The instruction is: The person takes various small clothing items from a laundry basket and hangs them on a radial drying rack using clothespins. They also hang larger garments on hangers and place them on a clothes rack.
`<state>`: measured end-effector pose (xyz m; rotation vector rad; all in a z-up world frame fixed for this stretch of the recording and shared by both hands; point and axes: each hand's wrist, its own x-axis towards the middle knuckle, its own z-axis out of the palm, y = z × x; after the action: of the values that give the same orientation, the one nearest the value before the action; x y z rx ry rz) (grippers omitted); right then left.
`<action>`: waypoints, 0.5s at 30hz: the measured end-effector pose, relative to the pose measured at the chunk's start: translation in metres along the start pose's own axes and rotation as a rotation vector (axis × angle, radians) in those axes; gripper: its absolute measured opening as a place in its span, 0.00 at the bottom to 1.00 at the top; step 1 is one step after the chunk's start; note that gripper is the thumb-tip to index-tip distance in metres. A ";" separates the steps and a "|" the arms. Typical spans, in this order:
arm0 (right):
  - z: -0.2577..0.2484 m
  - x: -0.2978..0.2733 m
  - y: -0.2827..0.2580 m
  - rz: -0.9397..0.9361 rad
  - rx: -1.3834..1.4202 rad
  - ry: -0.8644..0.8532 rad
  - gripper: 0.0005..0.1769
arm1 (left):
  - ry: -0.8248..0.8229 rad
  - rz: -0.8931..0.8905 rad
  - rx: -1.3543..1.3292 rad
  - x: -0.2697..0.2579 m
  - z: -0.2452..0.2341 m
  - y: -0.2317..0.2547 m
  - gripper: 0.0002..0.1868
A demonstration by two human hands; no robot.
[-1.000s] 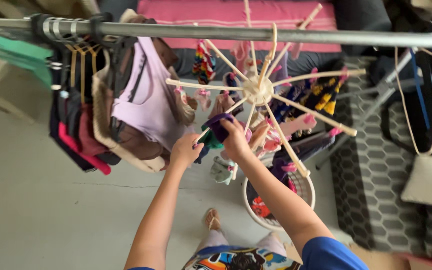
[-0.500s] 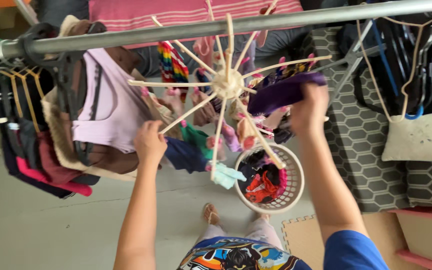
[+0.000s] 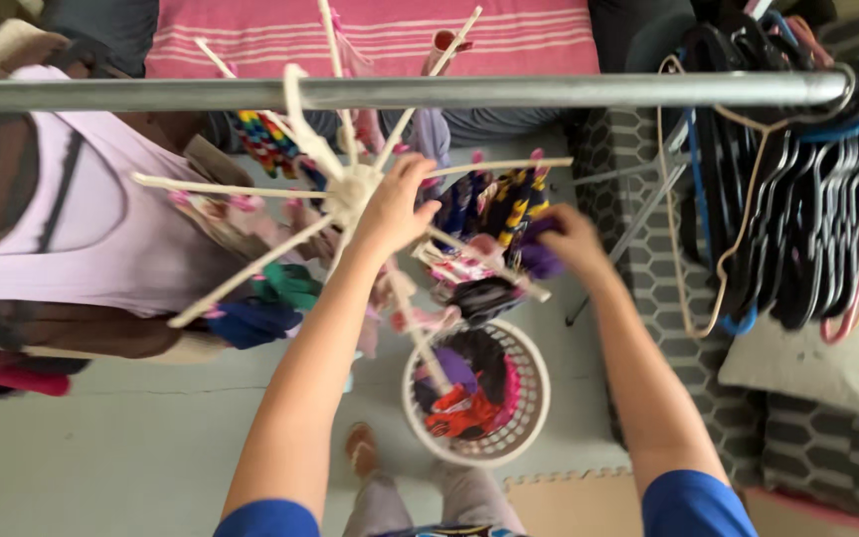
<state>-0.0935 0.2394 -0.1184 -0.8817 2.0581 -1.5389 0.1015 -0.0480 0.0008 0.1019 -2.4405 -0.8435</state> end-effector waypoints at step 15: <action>0.169 0.076 0.077 0.122 0.337 -0.111 0.14 | -0.031 -0.190 0.064 -0.002 0.060 -0.037 0.17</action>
<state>-0.0537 0.0840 -0.2388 -0.6840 1.6765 -1.6647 0.0681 -0.0444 -0.0614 0.3513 -2.5162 -0.8526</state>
